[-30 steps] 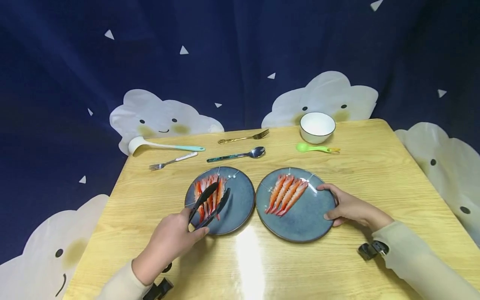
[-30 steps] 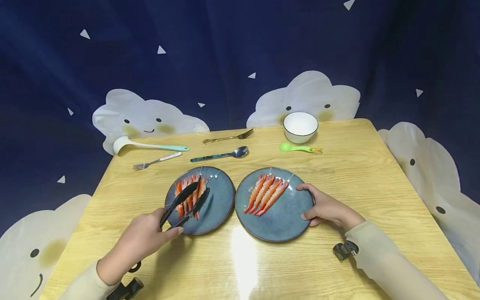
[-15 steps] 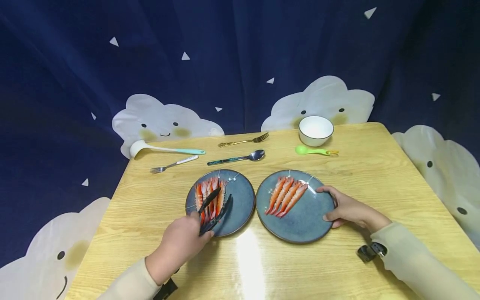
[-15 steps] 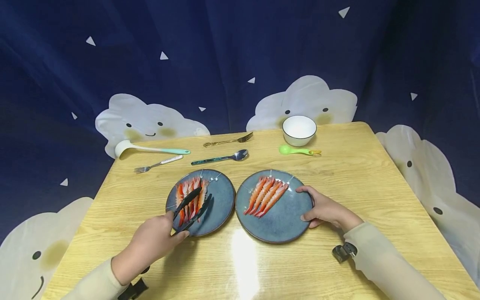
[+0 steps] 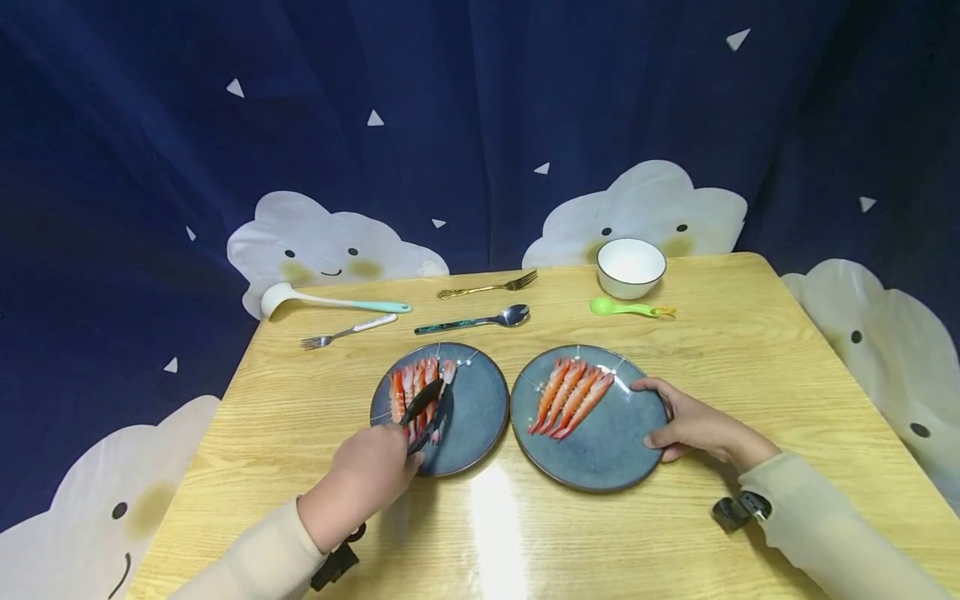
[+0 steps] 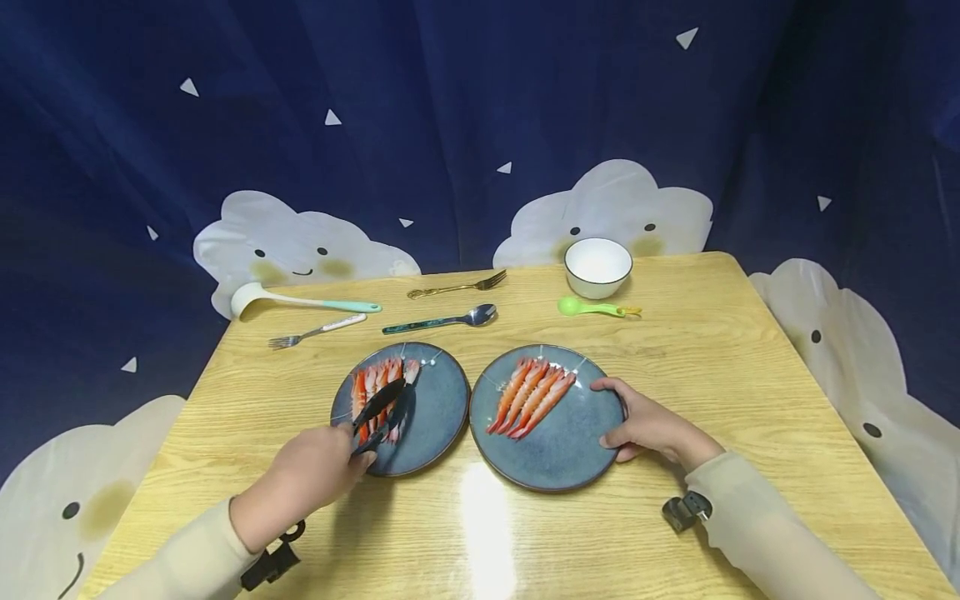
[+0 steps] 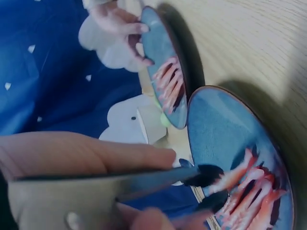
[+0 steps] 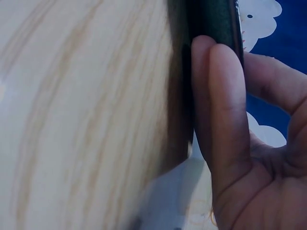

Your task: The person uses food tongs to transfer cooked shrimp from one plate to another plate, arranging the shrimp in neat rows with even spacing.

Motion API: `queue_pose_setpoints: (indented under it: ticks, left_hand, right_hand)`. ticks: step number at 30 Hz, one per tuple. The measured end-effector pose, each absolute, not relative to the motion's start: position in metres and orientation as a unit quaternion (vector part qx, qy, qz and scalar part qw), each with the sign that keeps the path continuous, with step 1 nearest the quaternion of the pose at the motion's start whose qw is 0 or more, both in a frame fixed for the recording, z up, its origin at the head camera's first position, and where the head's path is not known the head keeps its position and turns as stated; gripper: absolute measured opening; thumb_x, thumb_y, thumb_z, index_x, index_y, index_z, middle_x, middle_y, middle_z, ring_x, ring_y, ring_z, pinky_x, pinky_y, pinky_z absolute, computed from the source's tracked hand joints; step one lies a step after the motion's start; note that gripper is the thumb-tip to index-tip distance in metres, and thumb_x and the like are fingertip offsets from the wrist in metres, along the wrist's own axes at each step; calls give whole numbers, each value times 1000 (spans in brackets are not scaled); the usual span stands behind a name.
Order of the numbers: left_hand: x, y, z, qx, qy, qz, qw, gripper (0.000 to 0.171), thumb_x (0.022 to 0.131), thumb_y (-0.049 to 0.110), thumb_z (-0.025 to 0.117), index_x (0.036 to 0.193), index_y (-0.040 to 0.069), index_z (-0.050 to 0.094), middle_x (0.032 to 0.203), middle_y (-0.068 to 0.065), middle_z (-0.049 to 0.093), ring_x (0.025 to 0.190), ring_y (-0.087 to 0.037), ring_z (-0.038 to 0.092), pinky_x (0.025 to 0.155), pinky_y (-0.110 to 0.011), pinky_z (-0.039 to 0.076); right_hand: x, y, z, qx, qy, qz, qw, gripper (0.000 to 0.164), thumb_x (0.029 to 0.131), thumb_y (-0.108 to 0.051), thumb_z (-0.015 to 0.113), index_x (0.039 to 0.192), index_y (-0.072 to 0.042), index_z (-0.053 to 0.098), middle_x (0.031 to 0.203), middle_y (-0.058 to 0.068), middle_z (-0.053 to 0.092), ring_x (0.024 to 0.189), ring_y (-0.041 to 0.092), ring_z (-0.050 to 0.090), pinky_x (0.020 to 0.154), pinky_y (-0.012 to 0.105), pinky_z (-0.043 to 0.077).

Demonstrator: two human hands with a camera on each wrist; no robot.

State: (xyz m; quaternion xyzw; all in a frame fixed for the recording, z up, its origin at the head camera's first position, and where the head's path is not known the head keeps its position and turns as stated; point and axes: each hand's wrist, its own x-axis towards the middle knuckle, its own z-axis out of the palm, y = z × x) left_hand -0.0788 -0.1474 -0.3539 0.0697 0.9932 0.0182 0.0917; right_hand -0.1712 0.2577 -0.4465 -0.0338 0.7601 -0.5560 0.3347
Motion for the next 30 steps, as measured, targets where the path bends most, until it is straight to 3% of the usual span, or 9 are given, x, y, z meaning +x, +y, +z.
queue_pose_setpoints:
  ticks: [6,11,19,30]
  left_hand:
    - [-83,-158,-351,96,979,130,127,36,81,40,57,61,12,47,53,0,43,45,-14,39,44,-29,32]
    - [-88,-165,-352,73,960,211,171,38,82,42,56,60,12,49,51,1,38,43,-12,33,44,-27,29]
    - [-86,-169,-351,46,957,207,196,42,79,50,55,63,12,51,54,-2,47,43,-14,41,43,-28,33]
    - [-86,-168,-349,58,957,205,195,41,80,48,55,62,12,51,51,0,44,43,-13,38,44,-27,31]
  right_hand:
    - [-172,257,-445,-33,760,-556,335,85,68,-2,71,133,-20,20,112,29,30,59,23,55,51,41,48]
    - [-171,256,-446,-31,760,-556,336,84,69,-2,71,133,-20,20,115,29,26,58,22,55,51,41,48]
    - [-171,258,-449,-29,759,-557,336,85,69,-3,71,133,-22,20,113,28,28,58,23,55,51,42,47]
    - [-171,257,-447,-33,760,-557,333,85,68,-3,71,133,-21,20,113,29,27,56,22,54,51,41,48]
